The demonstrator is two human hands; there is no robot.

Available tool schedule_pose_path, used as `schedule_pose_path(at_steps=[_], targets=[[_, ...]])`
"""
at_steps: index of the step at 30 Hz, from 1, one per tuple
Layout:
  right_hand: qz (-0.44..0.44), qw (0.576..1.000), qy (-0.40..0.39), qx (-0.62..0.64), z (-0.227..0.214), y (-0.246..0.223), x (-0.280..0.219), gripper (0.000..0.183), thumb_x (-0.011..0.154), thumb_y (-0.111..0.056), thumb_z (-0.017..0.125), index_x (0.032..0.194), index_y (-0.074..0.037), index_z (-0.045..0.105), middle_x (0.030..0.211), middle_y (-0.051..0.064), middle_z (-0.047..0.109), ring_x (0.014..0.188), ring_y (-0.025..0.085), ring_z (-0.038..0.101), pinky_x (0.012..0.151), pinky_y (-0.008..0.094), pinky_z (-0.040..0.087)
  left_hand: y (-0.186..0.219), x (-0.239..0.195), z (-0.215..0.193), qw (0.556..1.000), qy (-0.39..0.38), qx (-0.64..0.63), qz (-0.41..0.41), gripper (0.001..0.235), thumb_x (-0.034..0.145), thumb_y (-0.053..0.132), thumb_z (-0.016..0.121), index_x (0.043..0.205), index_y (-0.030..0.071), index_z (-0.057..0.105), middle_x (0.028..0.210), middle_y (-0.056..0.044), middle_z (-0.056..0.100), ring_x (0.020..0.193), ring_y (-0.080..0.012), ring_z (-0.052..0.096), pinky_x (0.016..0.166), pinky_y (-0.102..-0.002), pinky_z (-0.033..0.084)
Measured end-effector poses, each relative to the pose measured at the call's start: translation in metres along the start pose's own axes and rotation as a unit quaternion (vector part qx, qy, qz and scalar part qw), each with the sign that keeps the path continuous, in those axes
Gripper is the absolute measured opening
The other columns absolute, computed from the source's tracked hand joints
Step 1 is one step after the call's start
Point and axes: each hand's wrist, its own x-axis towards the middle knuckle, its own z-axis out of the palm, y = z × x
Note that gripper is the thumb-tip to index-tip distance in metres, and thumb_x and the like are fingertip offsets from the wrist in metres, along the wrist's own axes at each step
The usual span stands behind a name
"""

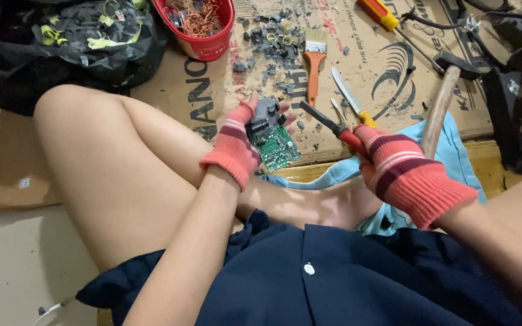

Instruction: The person sits on the floor and uses a screwdriver and pliers to remove components from a green circuit board. They repeatedly pry off parts and place them on the floor, working on the same board throughout the clip.

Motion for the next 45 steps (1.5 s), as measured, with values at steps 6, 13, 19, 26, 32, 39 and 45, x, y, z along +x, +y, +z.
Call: schedule_pose_path(at_steps=[6,13,19,26,32,39,45], targets=[[0.150,0.863,-0.087,0.475,0.009,0.001,0.000,0.038,0.094,0.012,0.044,0.126,-0.002,0.059,0.125,0.004,0.074,0.111,0.010,0.067,0.095,0.021,0.047,0.000,0.000,0.003,0.994,-0.014,0.105,-0.042,0.078,0.084,0.050,0.069,0.143,0.005,0.045,0.109,-0.011,0.067,0.093,-0.0184,0.064,0.074,-0.022,0.057],[-0.095,0.994,0.034,-0.031,0.013,-0.006,-0.022,0.064,0.079,-0.011,0.066,0.139,-0.013,0.046,0.128,0.015,0.062,0.112,0.033,0.066,0.098,0.043,0.055,-0.007,0.013,0.003,0.977,-0.027,0.208,-0.035,0.087,0.081,0.059,0.060,0.153,0.016,0.035,0.140,-0.006,0.061,0.124,-0.0144,0.056,0.104,-0.028,0.049],[-0.055,0.998,0.008,-0.038,0.021,-0.015,-0.019,0.046,0.085,-0.019,0.069,0.129,-0.019,0.054,0.115,0.010,0.065,0.096,0.029,0.073,0.078,0.039,0.064,-0.037,0.050,-0.020,0.968,0.022,0.248,0.026,0.097,0.077,0.062,0.058,0.156,0.015,0.028,0.146,-0.008,0.047,0.115,-0.0214,0.054,0.088,-0.034,0.051],[-0.048,0.996,0.060,-0.051,0.035,-0.002,-0.013,0.045,0.084,-0.026,0.072,0.125,-0.018,0.055,0.116,0.010,0.061,0.095,0.031,0.073,0.076,0.041,0.065,-0.042,0.039,-0.021,0.984,0.047,0.169,0.030,0.090,0.074,0.058,0.059,0.152,0.023,0.029,0.138,-0.013,0.051,0.080,-0.0217,0.044,0.063,-0.035,0.038],[-0.050,0.991,0.098,-0.072,0.034,-0.012,-0.018,0.055,0.075,-0.018,0.080,0.125,-0.011,0.057,0.113,0.016,0.062,0.100,0.036,0.071,0.082,0.047,0.063,-0.053,0.029,-0.012,0.983,0.056,0.173,0.000,0.093,0.086,0.061,0.064,0.158,0.027,0.015,0.155,-0.017,0.032,0.076,-0.0136,0.047,0.056,-0.026,0.046],[0.024,0.998,0.051,0.018,0.021,-0.019,-0.019,0.059,0.070,-0.023,0.084,0.122,-0.011,0.057,0.113,0.016,0.063,0.102,0.037,0.071,0.084,0.049,0.062,-0.052,0.049,0.000,0.972,0.037,0.227,-0.042,0.093,0.090,0.064,0.054,0.159,0.016,0.015,0.160,-0.022,0.027,0.094,-0.0177,0.046,0.068,-0.031,0.042],[0.011,0.998,0.024,-0.053,0.036,-0.006,-0.003,0.076,0.062,-0.033,0.085,0.129,-0.015,0.054,0.114,0.010,0.066,0.111,0.032,0.069,0.098,0.047,0.055,-0.035,0.045,-0.003,0.923,-0.004,0.368,-0.113,0.098,0.092,0.071,0.034,0.160,0.005,0.013,0.164,-0.027,0.021,0.134,-0.0363,0.029,0.106,-0.048,0.027]])
